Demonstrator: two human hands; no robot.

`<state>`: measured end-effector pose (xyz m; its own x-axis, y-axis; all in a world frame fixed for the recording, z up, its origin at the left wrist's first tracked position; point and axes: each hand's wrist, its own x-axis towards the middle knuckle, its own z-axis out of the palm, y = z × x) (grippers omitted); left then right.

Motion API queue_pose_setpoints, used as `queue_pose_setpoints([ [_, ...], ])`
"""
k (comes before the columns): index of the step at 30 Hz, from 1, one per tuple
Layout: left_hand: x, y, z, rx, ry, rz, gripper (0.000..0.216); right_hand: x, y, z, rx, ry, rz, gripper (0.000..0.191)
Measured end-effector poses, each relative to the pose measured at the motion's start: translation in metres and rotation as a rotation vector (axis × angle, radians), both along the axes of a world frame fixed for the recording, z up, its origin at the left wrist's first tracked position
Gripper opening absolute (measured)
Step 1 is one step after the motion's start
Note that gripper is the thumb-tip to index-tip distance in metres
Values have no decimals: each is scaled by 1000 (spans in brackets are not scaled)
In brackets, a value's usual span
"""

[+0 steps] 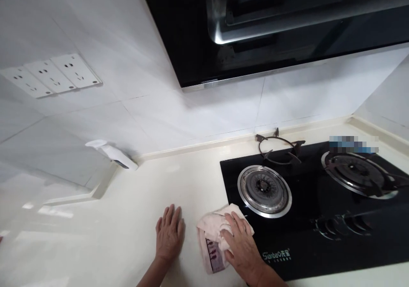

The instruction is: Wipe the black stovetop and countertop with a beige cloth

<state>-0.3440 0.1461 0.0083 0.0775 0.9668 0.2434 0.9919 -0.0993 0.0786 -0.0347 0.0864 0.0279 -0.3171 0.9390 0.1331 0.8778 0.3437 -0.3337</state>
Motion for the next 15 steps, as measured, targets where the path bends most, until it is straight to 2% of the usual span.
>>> queue_pose_setpoints([
  [3,0,1,1,-5,-1,2,48,20,-4,-5,30,-33,-21,52],
  [10,1,0,0,-12,-17,11,48,94,-26,-23,204,-128,-276,37],
  [15,0,0,0,-18,-19,9,49,140,-37,-23,250,-173,-417,32],
])
